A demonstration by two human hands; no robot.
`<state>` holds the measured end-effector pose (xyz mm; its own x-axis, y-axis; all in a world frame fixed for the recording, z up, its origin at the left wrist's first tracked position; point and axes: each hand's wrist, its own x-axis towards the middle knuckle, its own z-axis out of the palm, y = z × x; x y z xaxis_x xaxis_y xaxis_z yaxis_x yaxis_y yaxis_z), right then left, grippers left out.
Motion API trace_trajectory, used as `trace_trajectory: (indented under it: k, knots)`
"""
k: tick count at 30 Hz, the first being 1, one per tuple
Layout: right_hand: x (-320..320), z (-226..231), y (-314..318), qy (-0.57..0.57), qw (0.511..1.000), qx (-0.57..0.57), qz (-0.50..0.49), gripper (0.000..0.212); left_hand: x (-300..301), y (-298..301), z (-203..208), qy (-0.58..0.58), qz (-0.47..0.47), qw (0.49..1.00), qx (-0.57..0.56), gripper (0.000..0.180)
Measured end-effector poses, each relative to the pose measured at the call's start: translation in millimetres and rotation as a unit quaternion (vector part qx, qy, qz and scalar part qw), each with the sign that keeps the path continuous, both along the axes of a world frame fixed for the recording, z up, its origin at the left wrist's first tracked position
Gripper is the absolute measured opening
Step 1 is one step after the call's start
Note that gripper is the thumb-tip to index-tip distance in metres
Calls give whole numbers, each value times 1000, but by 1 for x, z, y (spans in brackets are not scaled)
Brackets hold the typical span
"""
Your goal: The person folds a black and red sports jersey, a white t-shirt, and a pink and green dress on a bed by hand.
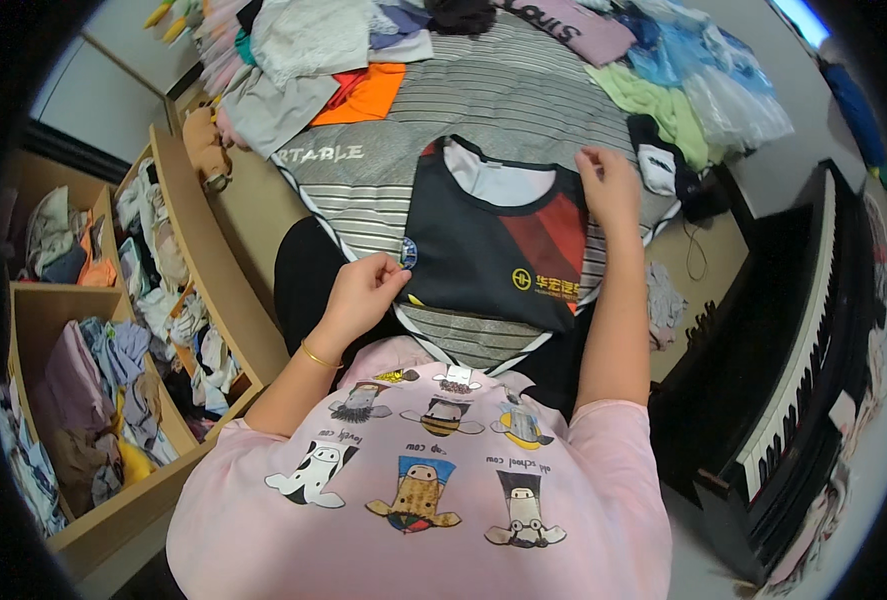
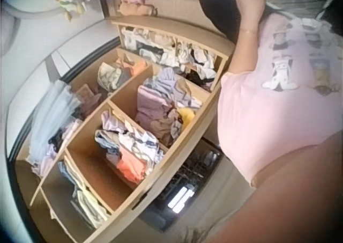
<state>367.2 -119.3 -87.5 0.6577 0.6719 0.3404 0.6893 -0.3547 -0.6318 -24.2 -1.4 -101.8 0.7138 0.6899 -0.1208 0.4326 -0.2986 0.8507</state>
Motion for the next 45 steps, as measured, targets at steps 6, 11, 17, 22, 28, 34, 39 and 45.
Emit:
trace_trajectory:
  k: [6, 11, 17, 22, 28, 34, 39, 45]
  knots:
    - [8, -40, -22, 106, 993, 21, 48, 26, -2, 4, 0, 7, -7, 1000, 0, 21]
    - [6, -47, -15, 92, 992, 79, -32, 27, -3, 17, 17, 98, -60, 991, -74, 23]
    - [-13, -45, -22, 44, 990, 71, -115, 40, 86, 99, 13, -120, 5, 981, 150, 26]
    - [-46, -35, -5, 45, 990, 53, -125, 40, 143, 154, -13, -196, -79, 973, 96, 26]
    - [-28, -49, -16, 73, 986, 76, -127, 34, 152, 150, -23, -173, -17, 982, -80, 25]
    - [-31, -35, -14, 94, 983, 36, -152, 35, 158, 147, -28, -154, 2, 988, -12, 34]
    - [-49, -32, -13, -26, 980, 85, -178, 41, 159, 145, -32, -114, 81, 988, 58, 34]
    - [-96, -19, -13, -253, 965, -73, -20, 56, 181, 130, -22, -45, 107, 964, 240, 37]
